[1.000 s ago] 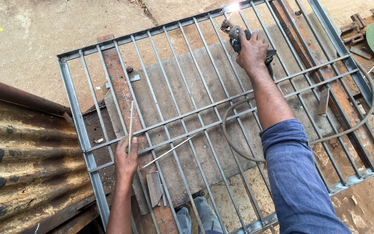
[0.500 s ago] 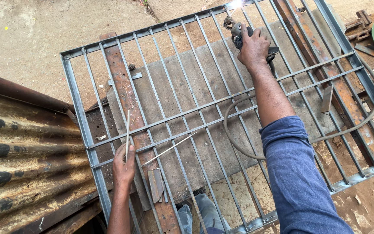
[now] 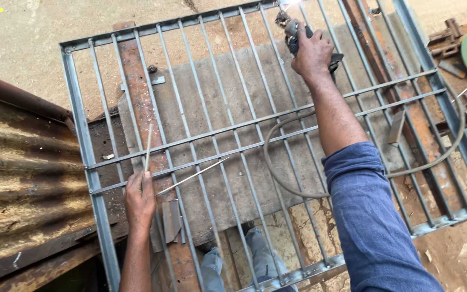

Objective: The person welds metal bars onto a frame using a welding tool, positioning the electrode at the joints to join the components.

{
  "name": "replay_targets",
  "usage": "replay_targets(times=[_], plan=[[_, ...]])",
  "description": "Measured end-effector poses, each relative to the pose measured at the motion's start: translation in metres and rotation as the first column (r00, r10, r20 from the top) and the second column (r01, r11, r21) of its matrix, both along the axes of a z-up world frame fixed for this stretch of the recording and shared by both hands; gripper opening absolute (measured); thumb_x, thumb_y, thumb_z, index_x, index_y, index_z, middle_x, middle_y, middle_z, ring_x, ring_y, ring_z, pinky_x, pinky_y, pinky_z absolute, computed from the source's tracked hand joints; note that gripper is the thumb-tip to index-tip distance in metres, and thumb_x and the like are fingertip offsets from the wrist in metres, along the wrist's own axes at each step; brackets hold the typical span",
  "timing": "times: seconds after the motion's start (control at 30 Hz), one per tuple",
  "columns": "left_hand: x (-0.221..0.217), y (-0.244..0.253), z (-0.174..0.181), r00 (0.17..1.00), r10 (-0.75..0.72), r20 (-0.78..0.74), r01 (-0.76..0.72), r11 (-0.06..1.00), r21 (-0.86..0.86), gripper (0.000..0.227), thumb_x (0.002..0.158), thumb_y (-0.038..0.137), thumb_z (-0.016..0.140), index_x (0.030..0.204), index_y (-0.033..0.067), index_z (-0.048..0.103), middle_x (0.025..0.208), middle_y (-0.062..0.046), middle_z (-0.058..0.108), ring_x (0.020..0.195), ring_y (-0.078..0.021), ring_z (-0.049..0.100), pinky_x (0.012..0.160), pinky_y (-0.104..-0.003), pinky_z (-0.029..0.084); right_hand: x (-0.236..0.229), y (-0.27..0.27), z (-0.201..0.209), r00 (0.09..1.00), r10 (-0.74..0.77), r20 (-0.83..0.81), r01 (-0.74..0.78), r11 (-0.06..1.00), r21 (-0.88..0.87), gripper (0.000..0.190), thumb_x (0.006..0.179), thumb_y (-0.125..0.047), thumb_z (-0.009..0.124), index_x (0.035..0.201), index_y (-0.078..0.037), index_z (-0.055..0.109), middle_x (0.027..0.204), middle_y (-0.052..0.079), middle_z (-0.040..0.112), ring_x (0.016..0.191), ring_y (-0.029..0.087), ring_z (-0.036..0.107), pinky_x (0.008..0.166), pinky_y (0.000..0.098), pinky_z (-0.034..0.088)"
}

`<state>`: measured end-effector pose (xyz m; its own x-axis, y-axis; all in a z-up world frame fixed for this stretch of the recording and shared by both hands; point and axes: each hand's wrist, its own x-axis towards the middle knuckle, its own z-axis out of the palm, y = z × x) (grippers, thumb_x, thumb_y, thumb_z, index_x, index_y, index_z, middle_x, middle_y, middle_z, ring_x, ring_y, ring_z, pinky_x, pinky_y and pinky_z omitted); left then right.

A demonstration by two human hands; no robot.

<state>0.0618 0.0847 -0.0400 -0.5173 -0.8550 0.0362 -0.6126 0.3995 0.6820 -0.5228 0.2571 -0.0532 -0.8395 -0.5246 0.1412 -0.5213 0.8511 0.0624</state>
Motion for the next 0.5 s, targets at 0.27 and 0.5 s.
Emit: replay_targets(times=[0.27,0.5], plan=[[-0.049,0.042,0.034,1.0,-0.021,-0.003,0.021,0.998,-0.059,0.041,0.108,0.034,0.052,0.129,0.0045,0.071,0.12,-0.019,0.069,0.113,-0.0369,0.067,0.097,-0.048,0.053,0.005,0.014,0.02,0.999,0.041,0.029,-0.039,0.997,-0.06,0.109,0.074,-0.029,0.088,0.164,-0.023,0.026,0.12,0.026,0.055,0.101,0.044,0.065,0.082,0.0528,0.056],[-0.063,0.054,0.023,0.999,-0.021,-0.043,0.015,0.992,-0.126,0.041,0.108,0.033,0.054,0.134,0.0061,0.069,0.119,-0.019,0.068,0.112,-0.0361,0.067,0.095,-0.047,0.053,-0.002,0.027,0.016,0.995,0.093,0.027,-0.091,0.993,-0.076,0.111,0.073,-0.03,0.088,0.164,-0.02,0.024,0.117,0.025,0.056,0.102,0.043,0.065,0.083,0.0517,0.057]])
